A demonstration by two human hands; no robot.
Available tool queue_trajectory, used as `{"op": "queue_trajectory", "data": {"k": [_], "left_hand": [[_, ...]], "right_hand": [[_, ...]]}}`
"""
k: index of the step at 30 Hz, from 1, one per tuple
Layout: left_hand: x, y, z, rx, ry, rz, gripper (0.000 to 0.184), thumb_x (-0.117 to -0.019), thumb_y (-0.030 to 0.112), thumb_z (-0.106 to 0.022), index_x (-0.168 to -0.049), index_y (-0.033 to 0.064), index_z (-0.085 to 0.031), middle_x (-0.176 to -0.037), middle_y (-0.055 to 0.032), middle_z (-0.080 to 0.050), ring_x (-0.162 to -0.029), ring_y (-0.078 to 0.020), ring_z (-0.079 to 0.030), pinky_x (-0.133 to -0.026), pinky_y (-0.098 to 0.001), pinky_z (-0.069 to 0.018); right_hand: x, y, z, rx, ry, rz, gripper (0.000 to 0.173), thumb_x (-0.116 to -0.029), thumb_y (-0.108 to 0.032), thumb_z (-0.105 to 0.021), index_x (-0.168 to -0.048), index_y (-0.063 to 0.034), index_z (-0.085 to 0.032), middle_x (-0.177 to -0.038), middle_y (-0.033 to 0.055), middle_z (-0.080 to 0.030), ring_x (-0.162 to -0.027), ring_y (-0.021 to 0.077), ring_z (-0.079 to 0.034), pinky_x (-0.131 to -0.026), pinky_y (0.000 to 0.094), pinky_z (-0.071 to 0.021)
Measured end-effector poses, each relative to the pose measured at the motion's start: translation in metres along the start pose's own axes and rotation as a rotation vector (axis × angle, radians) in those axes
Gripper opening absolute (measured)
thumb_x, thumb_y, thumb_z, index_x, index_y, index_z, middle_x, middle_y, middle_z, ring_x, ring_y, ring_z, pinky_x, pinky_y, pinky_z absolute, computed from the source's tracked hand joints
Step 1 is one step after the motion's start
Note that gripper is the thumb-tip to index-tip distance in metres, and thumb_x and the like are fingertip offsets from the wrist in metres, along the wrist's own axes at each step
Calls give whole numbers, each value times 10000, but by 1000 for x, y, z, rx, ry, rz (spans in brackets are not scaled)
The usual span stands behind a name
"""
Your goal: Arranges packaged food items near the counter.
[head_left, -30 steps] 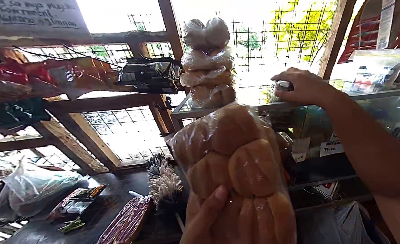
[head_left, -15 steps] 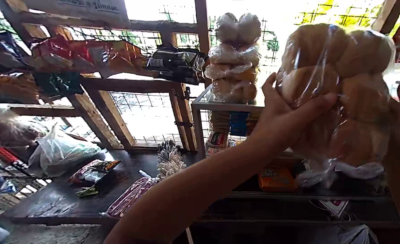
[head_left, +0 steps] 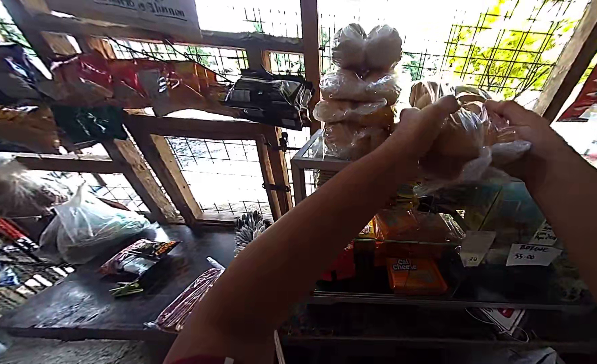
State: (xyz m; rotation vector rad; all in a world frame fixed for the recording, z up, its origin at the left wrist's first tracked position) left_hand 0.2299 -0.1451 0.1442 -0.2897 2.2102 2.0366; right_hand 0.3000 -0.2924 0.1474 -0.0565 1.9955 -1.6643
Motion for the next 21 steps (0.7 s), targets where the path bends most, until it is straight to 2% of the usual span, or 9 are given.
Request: {"op": "queue_trajectory", "data": {"k": [3, 4, 5, 7, 11, 12, 14, 16, 21], "left_hand": [[16, -5, 6, -156, 37, -92, 617, -1020, 313, -579, -1508, -1, -370, -1385, -217, -543, -1258, -280, -566, -1038, -446, -490], [24, -6, 7, -202, 26, -153, 693, -1015, 289, -591, -1569, 3, -287, -1490, -232, -462, -1341, -291, -509, -1090, -453, -451], [32, -7, 9, -255, -2, -214, 789, -1003, 277, -608, -1615, 9, -188, -1602, -246, -308, -1436, -322, -403, -1145, -481, -389], [53, -8, 9, -433, -29, -343, 832, -987, 278, -651, -1622, 20, -180, -1647, -247, -199, -1464, -347, -366, -1135, -486, -413], [106, -19, 3, -860, -92, -589, 794, -918, 338, -729, -1583, 128, -347, -1646, -146, -267, -1422, -277, -433, -1030, -457, -518], [120, -25, 1, -931, -128, -638, 781, -914, 363, -719, -1575, 131, -373, -1649, -134, -273, -1448, -279, -403, -1053, -462, -502], [147, -40, -3, -1022, -255, -705, 710, -931, 393, -686, -1537, 113, -442, -1646, -143, -310, -1520, -342, -286, -1166, -501, -383], [174, -52, -6, -1078, -381, -761, 661, -932, 413, -673, -1494, 110, -501, -1606, -160, -391, -1508, -397, -305, -1198, -509, -342], [220, -75, 3, -1060, -612, -795, 518, -980, 365, -628, -1425, 107, -570, -1546, -175, -475, -1470, -435, -368, -1203, -547, -317]], "right_hand": [[-5, 2, -4, -14, 54, -38, 270, -1121, -297, -316, -1044, -183, -548, -794, -77, -636, -704, -7, -636, -646, 186, -562], [-7, 2, -5, -17, 60, -53, 271, -1121, -301, -317, -1043, -180, -546, -784, -76, -626, -690, -8, -628, -634, 183, -555], [-8, 2, -6, -20, 70, -67, 269, -1119, -309, -324, -1041, -181, -548, -775, -75, -617, -677, -8, -618, -622, 180, -546], [-14, 4, -7, -37, 82, -93, 285, -1119, -327, -329, -1017, -188, -555, -746, -75, -618, -646, -6, -612, -596, 175, -535], [-30, 15, -2, -49, 45, -246, 380, -1102, -436, -311, -990, -199, -586, -761, -47, -643, -681, 44, -640, -617, 240, -564], [-33, 16, -1, -52, 32, -253, 395, -1101, -442, -308, -995, -194, -597, -773, -38, -654, -695, 56, -649, -634, 255, -571], [-39, 17, 0, -23, 9, -250, 412, -1100, -453, -295, -999, -197, -601, -790, -36, -665, -717, 64, -660, -658, 265, -581], [-41, 16, -2, 6, 35, -276, 384, -1087, -463, -320, -1031, -189, -584, -825, -25, -662, -747, 87, -666, -674, 296, -589], [-54, 29, -1, -69, 88, -330, 452, -1070, -479, -309, -1255, -151, -559, -1061, 64, -669, -951, 207, -679, -811, 435, -590]]}}
Point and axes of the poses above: each hand's wrist, its own x-axis away from the middle knuckle, its own z-axis out of the back of the hand, y = z × x, the point moved 7 cm from there along -x, towards the middle knuckle
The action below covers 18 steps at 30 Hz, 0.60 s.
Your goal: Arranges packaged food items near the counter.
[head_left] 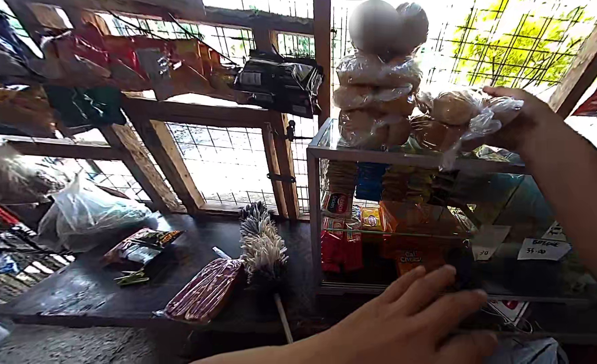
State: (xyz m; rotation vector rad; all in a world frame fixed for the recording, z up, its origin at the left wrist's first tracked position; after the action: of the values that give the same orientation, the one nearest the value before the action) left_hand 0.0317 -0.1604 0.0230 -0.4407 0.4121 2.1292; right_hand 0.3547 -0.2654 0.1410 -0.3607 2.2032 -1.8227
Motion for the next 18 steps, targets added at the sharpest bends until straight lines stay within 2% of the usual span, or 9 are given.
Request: {"op": "queue_trajectory", "data": {"k": [3, 8, 11, 13, 16, 18], "left_hand": [[23, 0, -3, 95, -78, -3, 495, -1007, 357, -589, -1425, 93, -566, -1536, -184, -481, -1477, -433, -352, -1215, -522, -300], [54, -7, -4, 183, -110, 15, 497, -1025, 407, -581, -1411, 94, -572, -1483, -176, -540, -1448, -405, -415, -1187, -512, -358], [70, -10, -4, 228, -118, 18, 468, -1025, 372, -590, -1392, 82, -582, -1456, -170, -564, -1433, -384, -442, -1187, -493, -362], [84, -11, -3, 269, -123, 27, 441, -1033, 342, -583, -1377, 65, -588, -1429, -165, -590, -1414, -361, -474, -1182, -474, -372], [116, -25, 6, 285, -73, 153, 447, -1027, 373, -599, -1380, 98, -599, -1381, -119, -630, -1364, -265, -539, -1154, -441, -419], [150, -46, 15, 241, 44, 306, 474, -1006, 449, -613, -1398, 183, -595, -1397, -23, -625, -1341, -146, -547, -1130, -368, -453]], "right_hand": [[-12, 5, 5, -51, 24, -19, 483, -1070, -492, -284, -1262, -144, -559, -1095, 86, -672, -976, 233, -678, -841, 462, -580], [-6, -4, -5, 5, 135, 1, 490, -1052, -540, -316, -1223, -149, -557, -988, 65, -672, -873, 199, -674, -756, 425, -579], [-11, -6, -8, 43, 160, 22, 494, -1056, -558, -317, -1130, -136, -563, -884, 56, -663, -786, 176, -666, -697, 392, -574], [-17, -3, -4, 66, 146, 24, 468, -1059, -547, -321, -1131, -154, -566, -893, 33, -657, -804, 156, -660, -715, 370, -570], [-13, -8, 1, 124, 127, 98, 410, -1074, -484, -340, -1185, -158, -561, -923, 15, -668, -830, 136, -664, -742, 348, -575], [2, -18, 4, 262, 122, 270, 329, -1094, -376, -349, -1225, -149, -548, -918, -34, -660, -809, 72, -652, -734, 277, -567]]}}
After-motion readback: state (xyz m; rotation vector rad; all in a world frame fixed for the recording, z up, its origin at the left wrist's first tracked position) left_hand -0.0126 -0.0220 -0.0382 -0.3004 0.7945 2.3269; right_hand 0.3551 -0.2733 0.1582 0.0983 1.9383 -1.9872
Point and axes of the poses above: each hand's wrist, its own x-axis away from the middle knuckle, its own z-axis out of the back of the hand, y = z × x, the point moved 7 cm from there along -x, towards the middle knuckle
